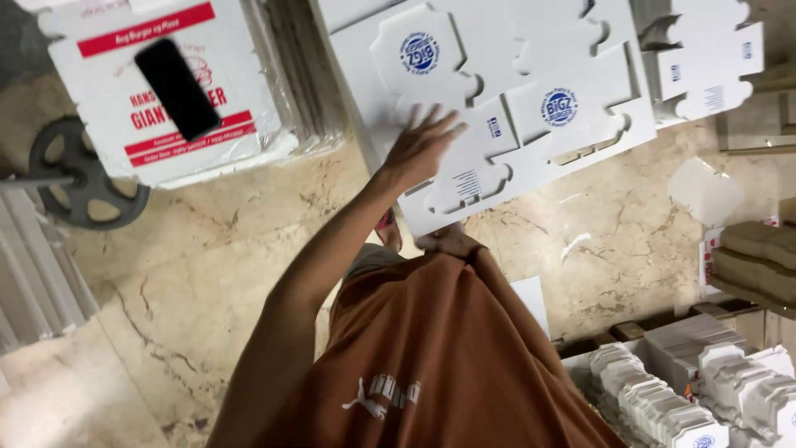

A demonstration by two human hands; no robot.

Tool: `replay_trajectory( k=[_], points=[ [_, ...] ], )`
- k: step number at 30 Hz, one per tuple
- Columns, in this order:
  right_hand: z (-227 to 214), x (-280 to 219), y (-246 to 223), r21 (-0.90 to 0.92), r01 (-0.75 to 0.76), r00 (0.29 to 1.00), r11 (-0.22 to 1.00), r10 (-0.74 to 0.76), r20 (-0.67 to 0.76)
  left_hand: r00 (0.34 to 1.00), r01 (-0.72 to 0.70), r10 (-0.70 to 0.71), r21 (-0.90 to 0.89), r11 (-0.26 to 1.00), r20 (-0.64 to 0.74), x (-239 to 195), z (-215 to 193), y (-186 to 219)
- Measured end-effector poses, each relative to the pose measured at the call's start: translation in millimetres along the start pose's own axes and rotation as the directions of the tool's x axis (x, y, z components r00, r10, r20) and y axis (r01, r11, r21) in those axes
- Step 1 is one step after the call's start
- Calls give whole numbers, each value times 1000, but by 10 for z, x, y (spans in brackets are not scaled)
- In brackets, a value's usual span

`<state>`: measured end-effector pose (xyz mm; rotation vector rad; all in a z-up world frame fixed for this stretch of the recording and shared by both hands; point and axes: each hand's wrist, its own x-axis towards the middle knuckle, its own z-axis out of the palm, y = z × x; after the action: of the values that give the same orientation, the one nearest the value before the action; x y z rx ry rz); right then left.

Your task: Manually separating pre-cut cardboard box shapes from larger sheets in a factory setting.

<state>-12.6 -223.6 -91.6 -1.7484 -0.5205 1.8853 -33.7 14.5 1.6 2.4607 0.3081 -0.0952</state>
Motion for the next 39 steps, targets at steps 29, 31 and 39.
replay_trajectory(
  k=[29, 31, 39],
  points=[
    [-4745, 405, -1797, -806, -309, 867, 504, -199, -457, -23, 896, -983, -441, 61, -182, 110, 398, -612],
    [-4642, 276, -1951, -713, -447, 808, 540, -98, -581, -62, 945, -976, -328, 10, -208, 171, 340, -655],
    [-4699, 243, -1951, -730, -572, 680, 374, -282, -677, 134, 945, -975, -274, 180, -179, 196, 93, -396]
  ],
)
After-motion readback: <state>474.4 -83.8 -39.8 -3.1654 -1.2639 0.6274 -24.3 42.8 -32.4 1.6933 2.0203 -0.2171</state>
